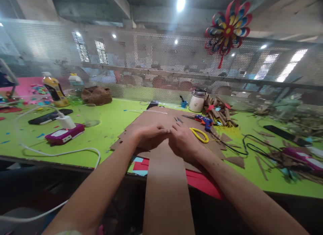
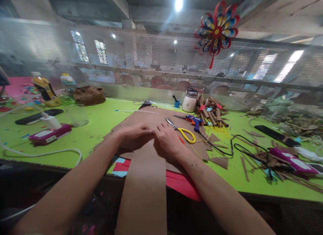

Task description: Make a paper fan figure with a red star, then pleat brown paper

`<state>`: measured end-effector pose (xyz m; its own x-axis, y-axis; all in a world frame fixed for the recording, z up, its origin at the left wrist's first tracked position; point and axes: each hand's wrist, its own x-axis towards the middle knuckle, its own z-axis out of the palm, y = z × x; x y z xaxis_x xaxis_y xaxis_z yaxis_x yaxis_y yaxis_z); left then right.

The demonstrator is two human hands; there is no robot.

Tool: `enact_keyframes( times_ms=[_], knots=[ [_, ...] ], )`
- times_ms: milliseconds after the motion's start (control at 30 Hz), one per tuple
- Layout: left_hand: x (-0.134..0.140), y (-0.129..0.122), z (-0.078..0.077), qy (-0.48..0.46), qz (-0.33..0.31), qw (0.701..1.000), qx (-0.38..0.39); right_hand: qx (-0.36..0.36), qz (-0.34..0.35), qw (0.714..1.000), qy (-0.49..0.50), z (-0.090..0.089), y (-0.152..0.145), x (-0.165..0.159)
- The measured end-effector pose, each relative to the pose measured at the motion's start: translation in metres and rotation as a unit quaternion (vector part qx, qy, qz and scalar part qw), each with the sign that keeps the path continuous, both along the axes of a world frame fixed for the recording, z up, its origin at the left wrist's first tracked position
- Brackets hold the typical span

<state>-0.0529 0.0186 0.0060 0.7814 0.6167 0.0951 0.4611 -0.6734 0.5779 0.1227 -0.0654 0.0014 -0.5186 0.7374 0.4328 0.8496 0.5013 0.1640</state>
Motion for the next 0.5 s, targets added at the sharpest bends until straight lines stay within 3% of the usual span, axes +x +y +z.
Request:
enact_keyframes(
  times_ms=[167, 233, 333, 400, 500],
  knots=[
    [0.000, -0.008, 0.003, -0.045, -0.019, 0.993, -0.110, -0.047, 0.036, 0.983, 0.174, -0.008, 0.007, 0.008],
    [0.002, -0.011, 0.006, -0.057, -0.013, 0.988, -0.144, -0.110, 0.028, 0.951, 0.289, -0.009, 0.013, 0.015],
    [0.003, -0.015, 0.013, -0.058, -0.005, 0.989, -0.132, -0.238, 0.009, 0.876, 0.419, -0.007, 0.021, 0.025],
    [0.003, -0.017, 0.018, -0.054, 0.001, 0.994, -0.100, -0.306, 0.027, 0.833, 0.459, -0.004, 0.022, 0.030],
    [0.003, -0.021, 0.023, -0.055, 0.010, 0.997, -0.050, -0.338, 0.059, 0.802, 0.488, -0.001, 0.021, 0.031]
  ],
)
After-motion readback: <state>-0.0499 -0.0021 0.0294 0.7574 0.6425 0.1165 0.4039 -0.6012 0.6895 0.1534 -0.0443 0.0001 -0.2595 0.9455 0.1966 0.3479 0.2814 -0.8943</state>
